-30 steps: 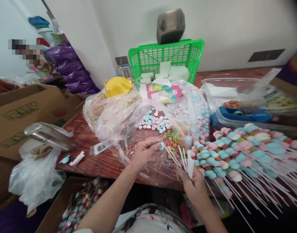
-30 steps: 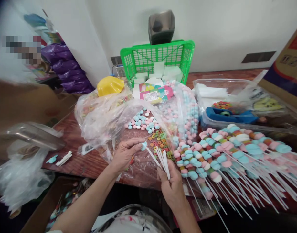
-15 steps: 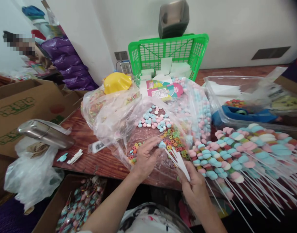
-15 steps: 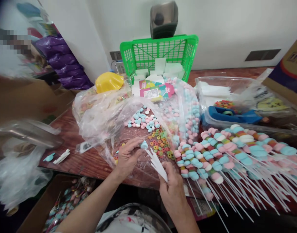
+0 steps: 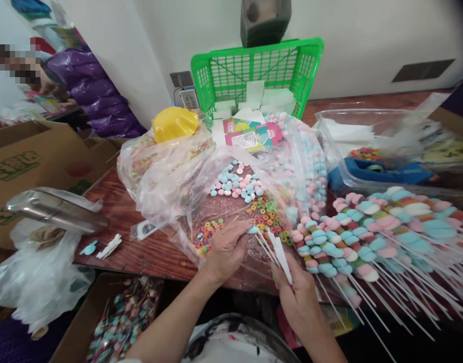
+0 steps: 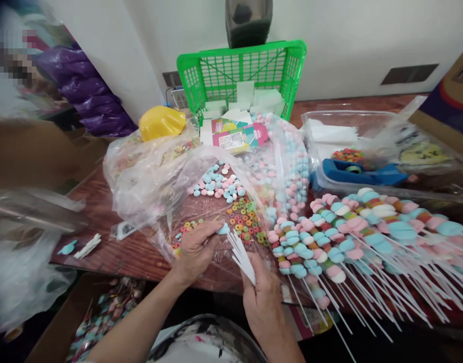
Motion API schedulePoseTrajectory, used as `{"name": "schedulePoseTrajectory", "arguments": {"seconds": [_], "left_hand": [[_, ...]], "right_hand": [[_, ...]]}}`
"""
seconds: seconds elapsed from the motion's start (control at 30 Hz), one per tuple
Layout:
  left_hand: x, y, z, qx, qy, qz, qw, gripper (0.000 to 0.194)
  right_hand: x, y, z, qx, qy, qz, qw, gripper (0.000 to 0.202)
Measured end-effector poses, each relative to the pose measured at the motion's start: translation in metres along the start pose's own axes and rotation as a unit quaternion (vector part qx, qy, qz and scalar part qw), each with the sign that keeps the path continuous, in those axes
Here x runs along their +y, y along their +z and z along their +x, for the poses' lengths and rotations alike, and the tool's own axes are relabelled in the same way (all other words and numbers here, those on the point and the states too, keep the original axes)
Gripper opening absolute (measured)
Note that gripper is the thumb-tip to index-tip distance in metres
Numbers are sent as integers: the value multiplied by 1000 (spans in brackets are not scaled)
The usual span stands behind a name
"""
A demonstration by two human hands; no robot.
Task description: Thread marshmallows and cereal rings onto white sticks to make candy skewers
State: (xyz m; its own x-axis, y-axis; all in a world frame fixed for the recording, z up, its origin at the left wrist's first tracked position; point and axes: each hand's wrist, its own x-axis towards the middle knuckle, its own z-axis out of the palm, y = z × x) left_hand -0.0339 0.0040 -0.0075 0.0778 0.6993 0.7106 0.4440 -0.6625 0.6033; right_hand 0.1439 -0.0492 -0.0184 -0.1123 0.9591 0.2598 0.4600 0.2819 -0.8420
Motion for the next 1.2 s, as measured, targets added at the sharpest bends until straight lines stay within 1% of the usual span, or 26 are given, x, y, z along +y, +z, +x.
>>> {"name": "schedulePoseTrajectory", "arguments": {"seconds": [0.07,0.17,0.27,0.33,0.4,0.47,0.53,0.6,0.67,0.73,0.77,0.8,0.83,0.87,0.9,0.93,0.97,1.03,1.17,1.2], "left_hand": [[2,0,2,2,0,-11,1000,32],[4,-1,5,-22,24,-8,999,32],[8,-2,5,-52,65,23,996,36],[14,0,3,-71,79,42,993,40],[21,5,-1,-105,71,30,991,43],[29,13,-7,-138,48,-11,989,44],[36,20,-13,-153,18,-62,986,43],[36,22,-15,-149,-26,-102,983,43],[30,20,-10,-112,-68,-113,985,44],[15,17,4,-73,-98,-63,991,41],[6,15,13,-74,-106,-16,992,37],[-3,15,21,-110,-108,42,987,30],[-12,15,29,-172,-104,95,975,25],[-21,16,36,-231,-102,141,957,19],[-28,18,41,-275,-106,177,939,16],[-33,20,43,-306,-110,202,924,16],[-38,21,44,-321,-117,217,914,16],[-42,23,42,-318,-129,220,913,18],[-42,18,36,-258,-164,144,941,17],[-41,17,36,-251,-170,125,945,18]], "right_hand": [[0,3,-1,-10,3,20,1000,27],[3,6,-3,-9,20,50,999,24],[5,7,-6,11,45,64,997,25],[6,9,-7,28,68,78,994,28],[7,12,-8,44,80,96,991,30],[9,15,-8,54,77,108,990,32],[12,13,-7,57,69,111,990,34],[16,7,-4,55,82,103,990,31],[20,-2,-1,67,107,91,988,25],[22,-11,2,86,129,89,984,25],[22,-14,3,93,131,93,983,28],[22,-15,3,97,130,97,982,30],[22,-16,4,99,125,97,982,30],[21,-16,3,100,120,92,983,29],[21,-16,3,102,114,85,985,28],[21,-15,3,102,111,78,985,26],[22,-15,2,101,110,74,986,25],[24,-16,0,97,112,78,986,25],[26,-20,-2,90,103,82,987,22],[26,-20,-2,88,96,74,989,22]]}}
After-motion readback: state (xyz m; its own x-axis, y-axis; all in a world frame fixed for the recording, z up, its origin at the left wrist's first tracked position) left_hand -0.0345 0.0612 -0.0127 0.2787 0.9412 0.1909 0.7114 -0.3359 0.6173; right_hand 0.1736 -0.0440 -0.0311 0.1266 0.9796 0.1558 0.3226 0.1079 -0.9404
